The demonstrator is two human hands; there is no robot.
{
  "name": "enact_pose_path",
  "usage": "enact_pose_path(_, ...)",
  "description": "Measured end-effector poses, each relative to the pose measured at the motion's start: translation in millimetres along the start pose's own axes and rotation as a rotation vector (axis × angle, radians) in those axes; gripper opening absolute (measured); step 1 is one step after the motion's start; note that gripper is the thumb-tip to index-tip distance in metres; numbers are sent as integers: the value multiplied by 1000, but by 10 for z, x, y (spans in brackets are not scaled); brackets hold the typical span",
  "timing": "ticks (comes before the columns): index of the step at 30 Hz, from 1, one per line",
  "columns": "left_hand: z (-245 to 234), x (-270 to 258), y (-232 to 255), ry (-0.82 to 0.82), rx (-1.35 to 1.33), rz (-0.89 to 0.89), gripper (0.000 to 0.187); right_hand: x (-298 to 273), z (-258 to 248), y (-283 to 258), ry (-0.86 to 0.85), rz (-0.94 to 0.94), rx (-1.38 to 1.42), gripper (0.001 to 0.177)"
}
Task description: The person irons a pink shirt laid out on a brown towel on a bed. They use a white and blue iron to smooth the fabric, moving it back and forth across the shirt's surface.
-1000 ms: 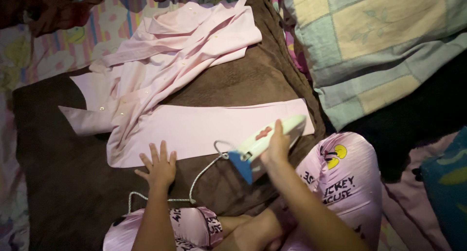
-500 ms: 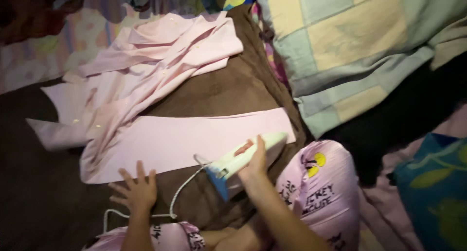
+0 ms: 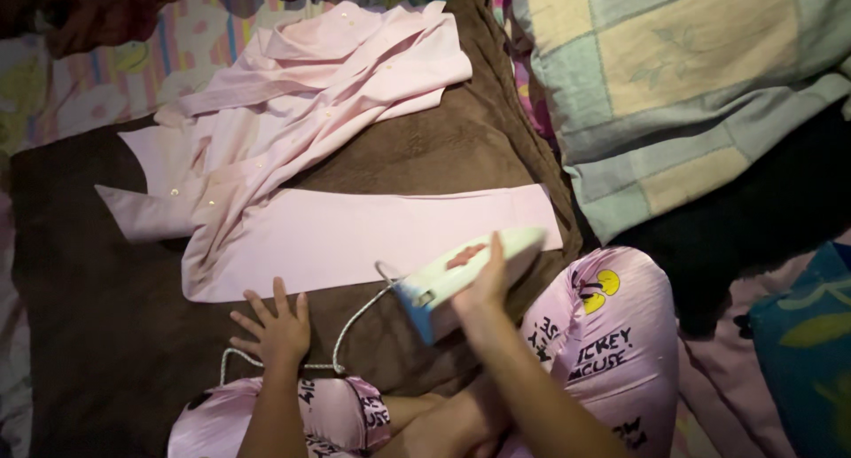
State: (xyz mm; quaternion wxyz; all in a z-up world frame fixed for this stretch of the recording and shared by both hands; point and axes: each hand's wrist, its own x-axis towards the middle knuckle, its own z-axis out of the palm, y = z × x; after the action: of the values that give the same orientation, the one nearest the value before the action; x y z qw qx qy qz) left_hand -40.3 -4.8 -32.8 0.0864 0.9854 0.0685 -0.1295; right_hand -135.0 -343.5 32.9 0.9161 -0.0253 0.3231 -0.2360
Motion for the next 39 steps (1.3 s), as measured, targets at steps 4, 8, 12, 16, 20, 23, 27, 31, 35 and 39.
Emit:
enact_pose_path(4,-66,-52,4,-7,3,0,73,-117,-1,174,35,33,-81,36)
enact_pose_path(8,-50,-74,14,-17,3,-72,79,229,-22,-175,-53,-79,-75,41)
enact_pose_path(12,71,18,-16,50,-7,-91,94,344,57,-481,15,-131,-22,42)
enact_pose_path(16,118,81,-22,20,-1,-114,99,181,55,-245,-18,-126,-142,40)
enact_pose_path(20,51,92,-31,-48,-24,-131,100,121,-109,-110,-64,-82,-186,35)
enact_pose_path(23,12,115,-7,-102,0,-157,100,337,-137,-340,-87,-80,-98,37)
enact_pose_path(27,-9,143,19,-151,25,-192,100,480,-19,-570,-51,-191,-83,37)
enact_pose_path(31,-2,200,49,-194,56,-225,101,309,29,-277,-21,-152,-172,43)
enact_pose_path(35,-7,254,50,-253,65,-248,103,-89,18,75,2,-44,-224,40)
enact_pose_path(39,-12,249,34,-258,65,-241,103,73,-6,-63,-32,-59,-239,41)
